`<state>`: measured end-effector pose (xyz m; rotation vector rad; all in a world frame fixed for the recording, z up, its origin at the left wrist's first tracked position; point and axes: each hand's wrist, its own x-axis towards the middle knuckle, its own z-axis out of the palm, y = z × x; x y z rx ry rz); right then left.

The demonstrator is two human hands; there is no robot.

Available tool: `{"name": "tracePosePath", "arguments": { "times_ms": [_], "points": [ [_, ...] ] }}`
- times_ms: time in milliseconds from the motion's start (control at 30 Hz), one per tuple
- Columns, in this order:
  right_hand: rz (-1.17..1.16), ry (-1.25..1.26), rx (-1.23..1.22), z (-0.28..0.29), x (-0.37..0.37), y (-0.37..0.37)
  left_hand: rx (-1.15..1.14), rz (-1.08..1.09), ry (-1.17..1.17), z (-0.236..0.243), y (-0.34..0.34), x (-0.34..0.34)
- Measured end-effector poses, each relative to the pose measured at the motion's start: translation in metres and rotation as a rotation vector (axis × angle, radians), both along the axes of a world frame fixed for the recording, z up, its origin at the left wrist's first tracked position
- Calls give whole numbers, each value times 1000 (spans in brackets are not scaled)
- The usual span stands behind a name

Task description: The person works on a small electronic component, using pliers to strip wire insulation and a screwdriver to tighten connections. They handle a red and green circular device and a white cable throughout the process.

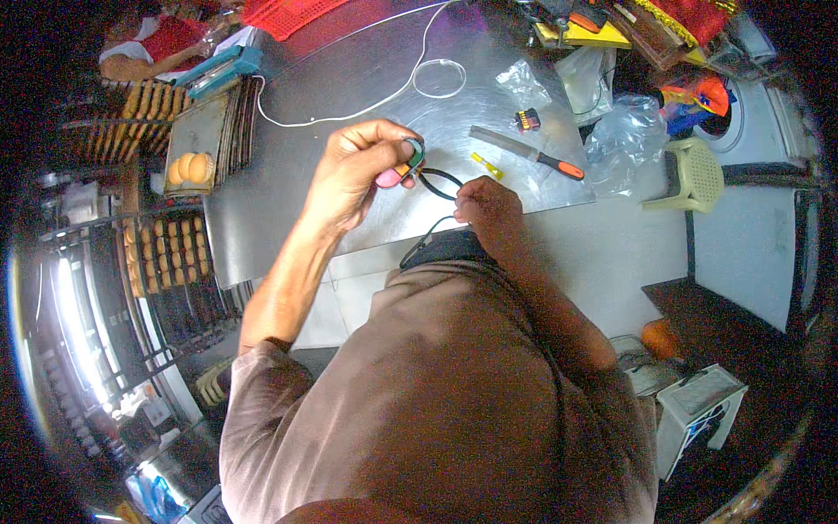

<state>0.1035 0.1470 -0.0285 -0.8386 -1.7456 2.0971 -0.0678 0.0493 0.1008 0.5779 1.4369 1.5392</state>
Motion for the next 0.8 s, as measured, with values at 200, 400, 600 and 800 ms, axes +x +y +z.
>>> {"name": "tracePosePath", "arguments": {
  "times_ms": [200, 400, 600, 800],
  "points": [
    [-31, 12, -50, -8, -1, 0, 8, -58, 18, 25, -7, 13],
    [46, -38, 78, 8, 1, -7, 392, -333, 568, 128, -17, 39],
    [26, -47, -21, 4, -4, -12, 615, -268, 462, 132, -15, 49],
    [22, -23, -68, 10, -5, -14, 755, -233, 344, 116, -20, 54]
  ]
}}
